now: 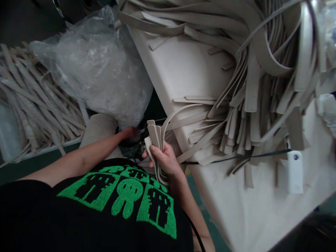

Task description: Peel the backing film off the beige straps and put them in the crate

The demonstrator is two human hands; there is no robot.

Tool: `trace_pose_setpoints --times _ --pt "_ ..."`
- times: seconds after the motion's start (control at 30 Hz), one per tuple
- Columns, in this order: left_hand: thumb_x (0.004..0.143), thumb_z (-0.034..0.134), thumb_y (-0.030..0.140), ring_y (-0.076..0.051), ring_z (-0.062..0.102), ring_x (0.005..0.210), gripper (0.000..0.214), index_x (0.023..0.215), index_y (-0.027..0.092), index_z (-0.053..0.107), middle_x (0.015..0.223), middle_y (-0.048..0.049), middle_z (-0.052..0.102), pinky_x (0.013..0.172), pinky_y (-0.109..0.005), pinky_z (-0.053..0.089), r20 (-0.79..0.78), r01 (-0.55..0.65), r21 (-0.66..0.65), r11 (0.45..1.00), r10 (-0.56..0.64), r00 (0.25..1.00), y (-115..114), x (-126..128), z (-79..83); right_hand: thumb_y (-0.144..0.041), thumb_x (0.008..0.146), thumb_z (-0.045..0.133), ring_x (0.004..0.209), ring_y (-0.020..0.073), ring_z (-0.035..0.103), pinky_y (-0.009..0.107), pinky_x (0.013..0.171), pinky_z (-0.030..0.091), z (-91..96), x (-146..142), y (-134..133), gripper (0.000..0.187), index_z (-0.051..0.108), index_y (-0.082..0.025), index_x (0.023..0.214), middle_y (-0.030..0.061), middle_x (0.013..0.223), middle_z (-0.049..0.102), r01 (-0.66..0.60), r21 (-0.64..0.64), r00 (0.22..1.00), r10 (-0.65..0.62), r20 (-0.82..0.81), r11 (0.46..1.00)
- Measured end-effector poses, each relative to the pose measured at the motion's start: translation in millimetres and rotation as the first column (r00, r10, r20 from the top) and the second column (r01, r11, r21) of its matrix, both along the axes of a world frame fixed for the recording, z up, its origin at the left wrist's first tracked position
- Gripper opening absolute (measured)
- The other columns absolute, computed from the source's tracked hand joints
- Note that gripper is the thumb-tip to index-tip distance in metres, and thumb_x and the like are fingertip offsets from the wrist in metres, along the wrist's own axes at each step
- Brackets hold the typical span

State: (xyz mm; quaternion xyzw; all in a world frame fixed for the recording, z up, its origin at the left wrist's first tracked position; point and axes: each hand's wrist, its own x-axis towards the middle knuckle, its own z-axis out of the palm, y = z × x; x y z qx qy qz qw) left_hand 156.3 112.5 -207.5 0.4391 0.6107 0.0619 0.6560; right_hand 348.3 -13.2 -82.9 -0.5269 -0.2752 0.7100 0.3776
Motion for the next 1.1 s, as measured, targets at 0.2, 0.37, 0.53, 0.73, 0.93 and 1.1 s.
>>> trace_pose_setpoints --times 0.2,0.37,0.53,0.73,0.93,1.1 --pt "0.102 0.043 0.046 -0.017 0.070 0.063 0.055 0.062 0.015 0.066 0.054 -0.0031 0.069 0.074 -0.026 0.055 0.094 -0.154 0.017 0.988 0.151 0.984 1.1 -40.1 32.5 -0.053 0.083 0.070 0.037 0.0058 0.034 0.023 0.038 0.025 -1.9 -2.5 9.7 0.036 0.064 -0.017 0.078 0.0009 0.061 0.065 0.024 0.057 1.000 -0.024 -0.002 0.998" --pt "0.085 0.072 0.056 -0.024 0.074 0.076 0.041 0.073 0.017 0.077 0.076 -0.0094 0.079 0.080 -0.035 0.059 0.232 -0.185 0.349 0.919 0.106 0.967 -60.1 -107.6 103.0 -0.052 0.077 0.075 0.037 0.0059 0.022 0.022 0.038 0.016 1.3 -5.2 14.0 0.037 0.068 -0.016 0.082 -0.0084 0.043 0.044 -0.004 -0.032 0.990 0.000 -0.142 0.999" --pt "0.089 0.054 0.075 -0.027 0.074 0.081 0.062 0.085 0.020 0.084 0.086 -0.0132 0.080 0.080 -0.037 0.058 0.407 -0.164 0.487 0.858 -0.056 0.912 -121.2 -132.6 161.0 -0.054 0.077 0.076 0.038 0.0044 0.014 0.021 0.037 0.010 8.8 -29.0 14.6 0.046 0.073 -0.011 0.091 -0.0107 0.040 0.039 -0.290 -0.081 0.917 0.253 -0.309 0.953" --pt "0.092 0.034 0.081 -0.030 0.074 0.093 0.078 0.085 0.023 0.085 0.098 -0.0149 0.081 0.090 -0.040 0.056 0.365 0.024 0.682 0.731 -0.369 0.855 -119.2 -116.8 174.3 -0.054 0.076 0.080 0.034 0.0035 0.018 0.018 0.034 0.016 8.0 -75.1 10.4 0.045 0.068 -0.012 0.089 -0.0128 0.039 0.037 -0.511 -0.060 0.775 0.430 -0.463 0.857" --pt "0.098 0.034 0.074 -0.027 0.074 0.094 0.072 0.093 0.022 0.084 0.103 -0.0136 0.080 0.091 -0.038 0.054 0.300 0.113 0.761 0.639 -0.500 0.812 -113.8 -114.4 174.4 -0.055 0.074 0.084 0.035 0.0034 0.020 0.017 0.036 0.018 19.9 -85.0 12.0 0.045 0.062 -0.017 0.085 -0.0142 0.040 0.035 -0.317 0.006 0.875 0.296 -0.383 0.948" --pt "0.095 0.040 0.076 -0.027 0.073 0.095 0.070 0.094 0.021 0.083 0.099 -0.0130 0.080 0.089 -0.035 0.054 0.306 0.122 0.704 0.700 -0.453 0.837 -114.9 -107.3 174.9 -0.054 0.067 0.088 0.035 0.0040 0.025 0.019 0.036 0.020 44.1 -80.7 14.1 0.051 0.066 -0.015 0.091 -0.0115 0.042 0.042 -0.246 0.109 0.934 0.266 -0.240 0.963"
